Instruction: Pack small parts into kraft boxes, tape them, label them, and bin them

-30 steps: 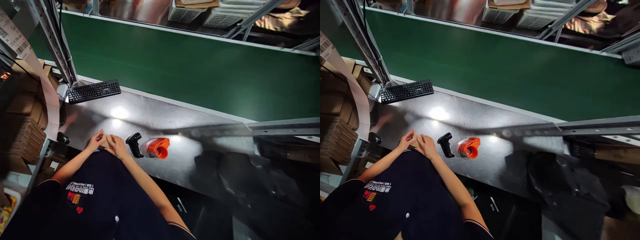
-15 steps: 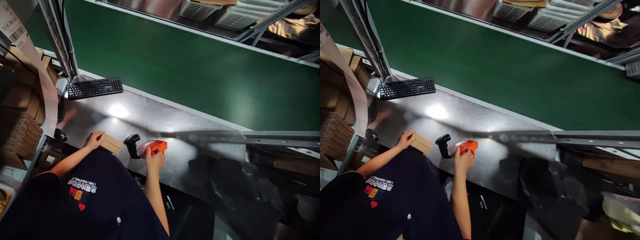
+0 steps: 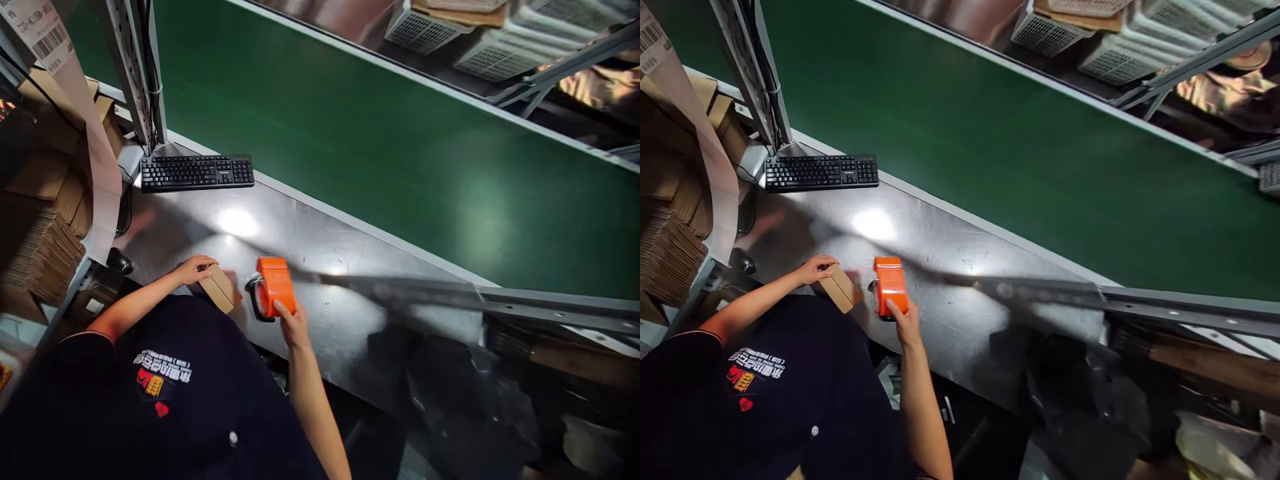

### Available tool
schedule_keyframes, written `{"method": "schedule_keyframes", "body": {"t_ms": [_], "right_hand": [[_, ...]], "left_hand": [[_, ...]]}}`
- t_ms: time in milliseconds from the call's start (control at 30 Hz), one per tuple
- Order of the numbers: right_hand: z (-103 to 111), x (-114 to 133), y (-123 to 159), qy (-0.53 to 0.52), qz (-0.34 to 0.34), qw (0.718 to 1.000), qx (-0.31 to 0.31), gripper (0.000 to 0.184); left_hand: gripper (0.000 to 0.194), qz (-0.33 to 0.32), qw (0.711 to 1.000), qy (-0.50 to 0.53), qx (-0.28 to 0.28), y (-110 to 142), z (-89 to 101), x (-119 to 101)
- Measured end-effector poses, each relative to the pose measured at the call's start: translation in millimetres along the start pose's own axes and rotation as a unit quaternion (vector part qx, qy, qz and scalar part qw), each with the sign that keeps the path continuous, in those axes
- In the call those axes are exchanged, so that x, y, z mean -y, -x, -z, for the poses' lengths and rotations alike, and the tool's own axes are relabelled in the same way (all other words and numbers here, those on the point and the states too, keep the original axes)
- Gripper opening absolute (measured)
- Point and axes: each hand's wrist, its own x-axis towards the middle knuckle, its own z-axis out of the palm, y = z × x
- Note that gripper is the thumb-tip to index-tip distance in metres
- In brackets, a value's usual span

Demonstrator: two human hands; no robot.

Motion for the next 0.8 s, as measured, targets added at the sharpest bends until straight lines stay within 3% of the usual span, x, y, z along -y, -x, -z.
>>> {"method": "schedule_keyframes", "body": {"t_ms": [133,233,333,500,600,700,800], "right_hand": [[-58.6,6.3,5.2,-0.009,0.004,0.99,0.144,0.052],[-76.6,1.2,4.7,0.005,0.025,0.983,0.183,0.046],[-71.0,-7.3,7.4,0.017,0.036,0.982,0.187,0.044],[-59.9,-16.4,13.1,0.031,0.052,0.981,0.187,0.047],[-62.1,-16.8,14.5,0.033,0.058,0.981,0.181,0.049],[-64.9,-14.8,13.6,0.038,0.061,0.982,0.177,0.048],[-62.1,-11.9,14.6,0.048,0.058,0.983,0.17,0.044]], "left_hand": [[0.043,-0.021,0.998,0.036,0.049,-8.1,3.1,-1.0],[0.041,0.0,0.998,0.061,0.02,-6.8,-2.5,-1.0],[0.045,0.057,0.993,0.102,-0.004,-3.3,-9.4,-3.2],[0.037,0.11,0.981,0.099,-0.129,4.7,-2.9,-24.6],[0.026,0.117,0.987,0.014,-0.106,11.5,-2.3,-43.6],[0.031,0.132,0.989,-0.034,-0.06,14.9,-12.1,-58.8],[0.028,0.094,0.991,-0.051,-0.076,12.5,-6.7,-68.4]]}}
